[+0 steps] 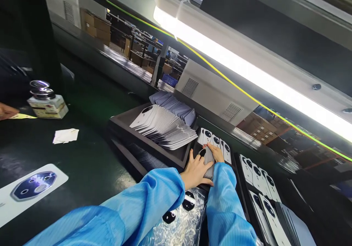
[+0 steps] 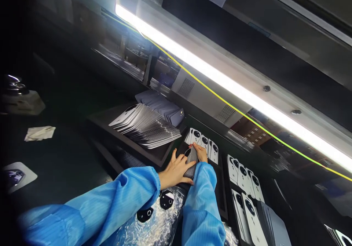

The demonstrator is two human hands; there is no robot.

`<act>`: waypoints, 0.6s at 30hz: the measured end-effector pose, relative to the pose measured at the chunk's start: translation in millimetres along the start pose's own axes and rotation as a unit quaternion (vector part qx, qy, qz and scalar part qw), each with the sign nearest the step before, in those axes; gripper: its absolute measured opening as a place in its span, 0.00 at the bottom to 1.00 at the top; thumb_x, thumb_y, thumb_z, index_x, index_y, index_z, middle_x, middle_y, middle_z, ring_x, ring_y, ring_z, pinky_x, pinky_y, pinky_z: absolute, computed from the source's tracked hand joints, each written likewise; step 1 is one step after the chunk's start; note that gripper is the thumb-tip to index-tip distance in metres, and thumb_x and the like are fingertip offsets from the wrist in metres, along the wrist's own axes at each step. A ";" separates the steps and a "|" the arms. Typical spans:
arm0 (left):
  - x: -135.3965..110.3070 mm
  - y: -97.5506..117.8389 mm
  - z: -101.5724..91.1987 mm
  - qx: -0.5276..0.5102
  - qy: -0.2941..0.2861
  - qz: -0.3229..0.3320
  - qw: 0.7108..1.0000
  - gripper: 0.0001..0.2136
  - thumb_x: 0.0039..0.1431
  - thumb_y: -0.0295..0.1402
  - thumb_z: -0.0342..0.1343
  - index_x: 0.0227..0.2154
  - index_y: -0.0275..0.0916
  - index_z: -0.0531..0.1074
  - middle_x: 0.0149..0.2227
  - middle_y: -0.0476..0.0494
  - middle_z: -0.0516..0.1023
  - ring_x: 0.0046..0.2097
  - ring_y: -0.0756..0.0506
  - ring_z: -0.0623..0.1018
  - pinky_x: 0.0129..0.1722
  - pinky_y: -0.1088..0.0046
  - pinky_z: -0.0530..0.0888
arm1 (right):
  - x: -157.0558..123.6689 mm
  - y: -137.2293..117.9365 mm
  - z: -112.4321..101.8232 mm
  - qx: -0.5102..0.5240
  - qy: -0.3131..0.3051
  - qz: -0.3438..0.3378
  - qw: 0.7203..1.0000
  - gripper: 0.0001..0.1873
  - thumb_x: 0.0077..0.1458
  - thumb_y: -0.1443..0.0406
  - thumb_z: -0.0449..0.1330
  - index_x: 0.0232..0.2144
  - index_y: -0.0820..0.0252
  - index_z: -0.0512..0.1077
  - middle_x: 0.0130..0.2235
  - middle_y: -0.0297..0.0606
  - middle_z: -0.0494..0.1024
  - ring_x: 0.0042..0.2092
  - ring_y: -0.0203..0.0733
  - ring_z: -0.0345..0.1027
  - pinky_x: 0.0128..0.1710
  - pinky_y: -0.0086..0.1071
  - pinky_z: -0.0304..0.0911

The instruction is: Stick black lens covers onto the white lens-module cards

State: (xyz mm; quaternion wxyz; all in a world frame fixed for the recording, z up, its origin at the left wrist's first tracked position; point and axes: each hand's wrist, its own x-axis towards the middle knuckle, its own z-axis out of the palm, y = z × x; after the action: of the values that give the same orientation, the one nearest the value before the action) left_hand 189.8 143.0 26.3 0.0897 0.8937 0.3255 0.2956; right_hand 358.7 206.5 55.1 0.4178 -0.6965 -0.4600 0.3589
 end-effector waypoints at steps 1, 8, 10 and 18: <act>0.1 0.6 0.2 0.003 0.002 0.002 1.000 0.36 0.46 0.57 0.59 0.55 0.41 0.67 0.43 0.35 0.77 0.49 0.34 0.74 0.57 0.35 0.54 | -1.7 0.0 -1.1 0.004 -0.002 0.004 1.000 0.11 0.62 0.59 0.55 0.43 0.58 0.71 0.46 0.39 0.74 0.42 0.39 0.70 0.42 0.37 0.69; -1.9 -5.3 2.6 0.018 0.017 0.018 1.000 0.37 0.45 0.58 0.59 0.55 0.40 0.67 0.40 0.37 0.78 0.46 0.36 0.75 0.56 0.34 0.56 | -7.6 4.3 7.9 0.036 -0.013 -0.001 0.999 0.12 0.62 0.60 0.56 0.43 0.61 0.71 0.44 0.38 0.74 0.41 0.39 0.71 0.41 0.37 0.70; -1.4 -8.0 2.1 0.017 0.021 0.031 0.999 0.36 0.45 0.57 0.59 0.55 0.42 0.67 0.39 0.39 0.78 0.46 0.37 0.75 0.57 0.33 0.55 | -5.4 5.1 11.1 0.039 -0.004 -0.002 0.999 0.11 0.62 0.60 0.57 0.42 0.61 0.71 0.44 0.38 0.74 0.41 0.39 0.71 0.40 0.37 0.70; 0.2 -15.3 -1.5 -0.013 0.032 0.051 0.998 0.34 0.46 0.54 0.61 0.54 0.41 0.68 0.41 0.38 0.75 0.49 0.36 0.72 0.59 0.33 0.46 | 4.5 -1.2 25.0 0.053 0.023 -0.031 0.998 0.14 0.62 0.59 0.56 0.46 0.61 0.69 0.47 0.39 0.73 0.44 0.42 0.70 0.43 0.40 0.69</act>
State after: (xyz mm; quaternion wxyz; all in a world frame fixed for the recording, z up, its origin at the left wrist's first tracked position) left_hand 181.0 154.9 22.1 0.0759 0.8978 0.2785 0.3326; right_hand 337.6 217.3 45.8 0.4758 -0.6667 -0.4521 0.3533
